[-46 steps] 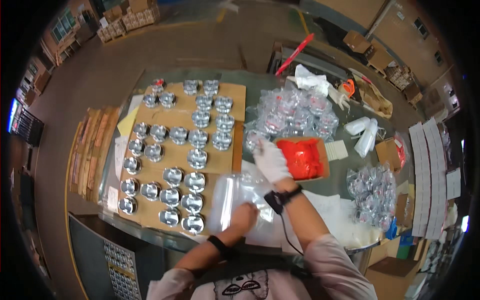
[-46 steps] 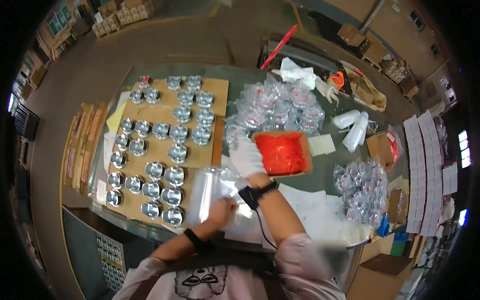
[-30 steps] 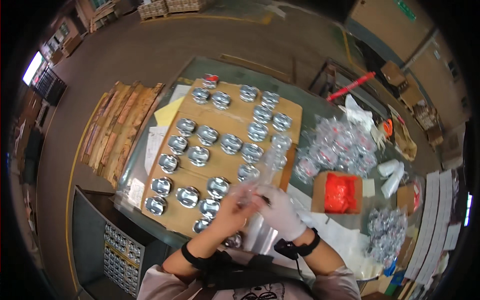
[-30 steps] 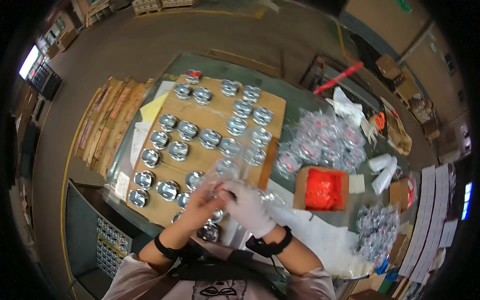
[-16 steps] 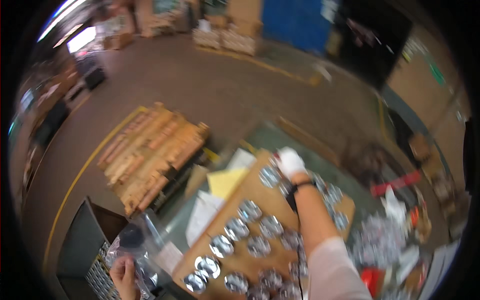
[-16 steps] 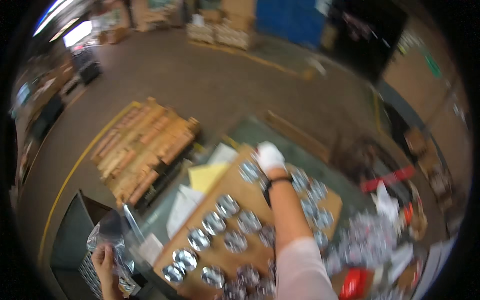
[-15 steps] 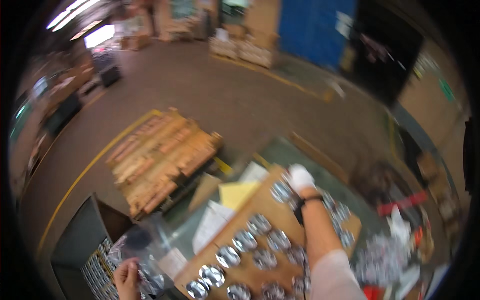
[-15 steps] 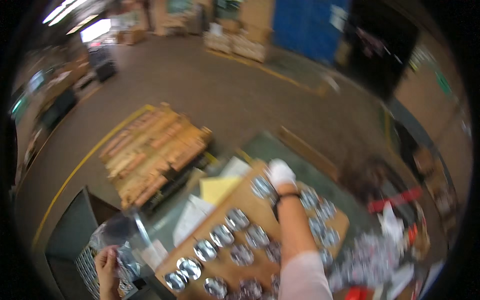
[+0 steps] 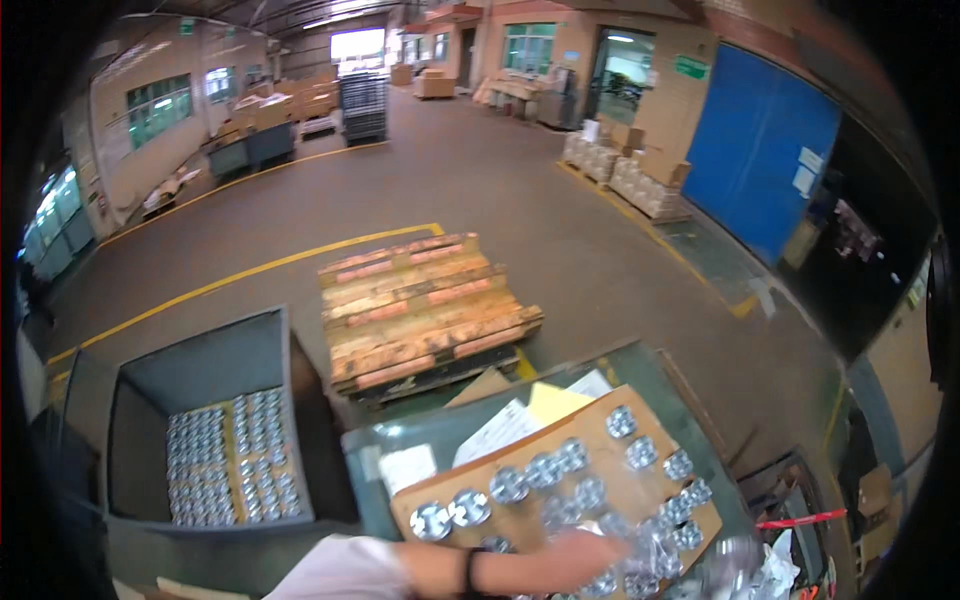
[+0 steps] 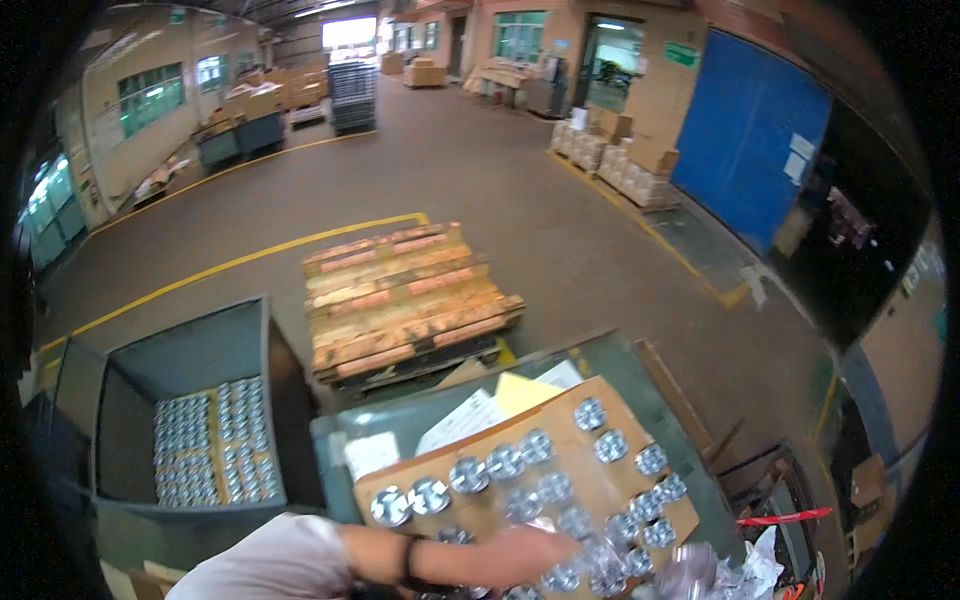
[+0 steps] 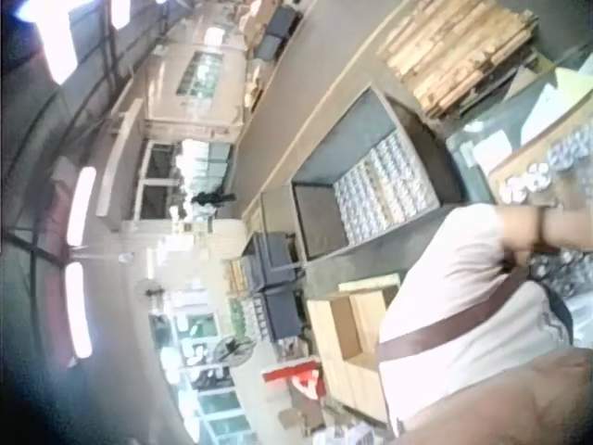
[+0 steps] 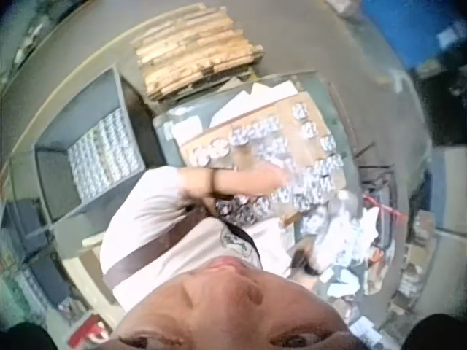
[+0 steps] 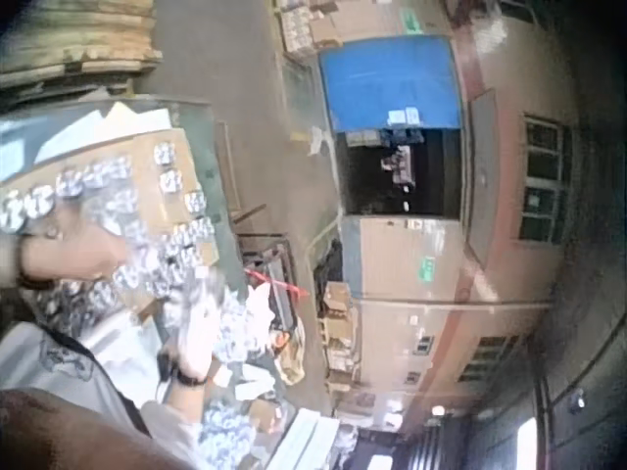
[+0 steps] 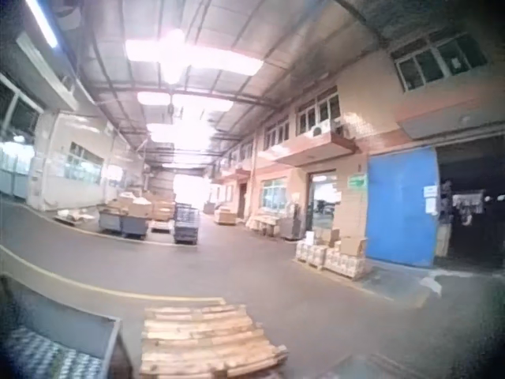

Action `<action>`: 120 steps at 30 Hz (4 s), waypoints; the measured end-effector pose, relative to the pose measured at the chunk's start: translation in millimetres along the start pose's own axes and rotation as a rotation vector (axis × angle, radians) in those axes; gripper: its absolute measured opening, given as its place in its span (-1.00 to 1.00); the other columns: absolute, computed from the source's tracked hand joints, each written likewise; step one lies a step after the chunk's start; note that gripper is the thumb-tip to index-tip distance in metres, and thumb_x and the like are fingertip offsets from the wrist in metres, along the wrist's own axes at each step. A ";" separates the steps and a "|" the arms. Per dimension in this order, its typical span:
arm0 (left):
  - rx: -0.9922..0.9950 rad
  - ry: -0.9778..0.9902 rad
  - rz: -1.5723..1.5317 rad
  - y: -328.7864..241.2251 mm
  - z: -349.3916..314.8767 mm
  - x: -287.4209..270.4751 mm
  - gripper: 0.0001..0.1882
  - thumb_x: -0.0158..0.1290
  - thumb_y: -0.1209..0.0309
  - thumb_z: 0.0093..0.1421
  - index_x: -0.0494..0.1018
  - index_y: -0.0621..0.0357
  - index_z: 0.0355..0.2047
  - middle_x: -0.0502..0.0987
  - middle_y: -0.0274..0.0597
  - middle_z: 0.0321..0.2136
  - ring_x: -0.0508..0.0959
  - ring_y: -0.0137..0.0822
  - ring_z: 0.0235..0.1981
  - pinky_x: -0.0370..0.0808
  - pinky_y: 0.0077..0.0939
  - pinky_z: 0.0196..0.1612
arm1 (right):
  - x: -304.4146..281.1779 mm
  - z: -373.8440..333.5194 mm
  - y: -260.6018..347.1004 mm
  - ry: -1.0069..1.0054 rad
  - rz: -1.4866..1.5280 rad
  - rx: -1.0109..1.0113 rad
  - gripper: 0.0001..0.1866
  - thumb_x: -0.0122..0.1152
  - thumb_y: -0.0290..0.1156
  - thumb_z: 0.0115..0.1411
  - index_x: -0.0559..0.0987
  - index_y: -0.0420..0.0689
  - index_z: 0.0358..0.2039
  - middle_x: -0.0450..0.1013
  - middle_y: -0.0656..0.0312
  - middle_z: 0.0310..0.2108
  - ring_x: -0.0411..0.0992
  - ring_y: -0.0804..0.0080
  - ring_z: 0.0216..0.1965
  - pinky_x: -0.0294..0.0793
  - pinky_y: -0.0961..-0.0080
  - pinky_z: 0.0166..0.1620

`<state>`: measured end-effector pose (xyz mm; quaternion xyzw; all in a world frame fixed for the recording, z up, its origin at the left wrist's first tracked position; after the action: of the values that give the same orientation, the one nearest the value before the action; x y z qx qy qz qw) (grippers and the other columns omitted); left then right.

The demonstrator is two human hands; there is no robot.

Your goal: The person places red plastic inserts into silver metal components arranged on a table. The person then picks up the assembled units and places them into clear plastic bags. The person repeats this process for multiple units.

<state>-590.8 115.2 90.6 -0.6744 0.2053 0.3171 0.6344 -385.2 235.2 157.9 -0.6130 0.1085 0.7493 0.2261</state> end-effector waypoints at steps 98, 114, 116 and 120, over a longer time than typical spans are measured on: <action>0.358 0.136 0.498 -216.8 0.8 400.8 -0.59 0.13 0.05 0.10 0.47 0.10 -0.20 0.43 -0.09 -0.32 0.47 -0.10 -0.24 0.34 -0.21 -0.18 | 159.7 -290.3 -227.6 0.463 0.479 1.001 -0.53 0.35 -0.20 -0.04 0.56 -0.28 -0.18 0.49 -0.13 -0.13 0.47 0.02 -0.03 0.51 0.22 -0.02; 0.282 0.144 0.491 -201.4 4.9 408.3 -0.89 0.00 0.39 0.08 0.45 0.03 -0.36 0.48 -0.20 -0.34 0.49 -0.21 -0.22 0.29 -0.30 -0.09 | 178.3 -282.5 -217.8 0.280 0.297 0.930 -0.64 0.03 -0.53 0.13 0.50 -0.13 -0.02 0.50 -0.04 -0.11 0.48 -0.02 -0.08 0.49 0.16 -0.04; 0.264 0.148 0.506 -201.4 5.3 411.7 -0.88 0.00 0.38 0.08 0.45 0.04 -0.35 0.48 -0.19 -0.33 0.49 -0.20 -0.22 0.29 -0.30 -0.08 | 162.5 -289.0 -211.1 0.193 0.280 0.903 -0.62 0.10 -0.52 0.10 0.49 -0.10 -0.02 0.52 -0.02 -0.13 0.50 -0.04 -0.12 0.50 0.15 -0.07; 0.253 0.169 0.541 -200.0 7.4 414.4 -0.86 -0.01 0.32 0.15 0.46 0.06 -0.33 0.48 -0.18 -0.31 0.49 -0.20 -0.21 0.29 -0.28 -0.08 | 115.3 -297.9 -192.8 -0.111 0.288 0.871 -0.57 0.10 -0.71 0.02 0.49 -0.13 -0.06 0.55 0.04 -0.28 0.56 0.10 -0.30 0.54 0.29 -0.17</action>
<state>-160.0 196.6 -49.4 -0.5351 0.4673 0.3893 0.5863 -52.1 296.4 1.5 -0.3985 0.4849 0.6894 0.3617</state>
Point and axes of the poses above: each hand's wrist, its own z-axis towards the middle knuckle, its own x-axis out of the palm, y = z × x, the point moved 6 cm from there along z, towards the middle knuckle
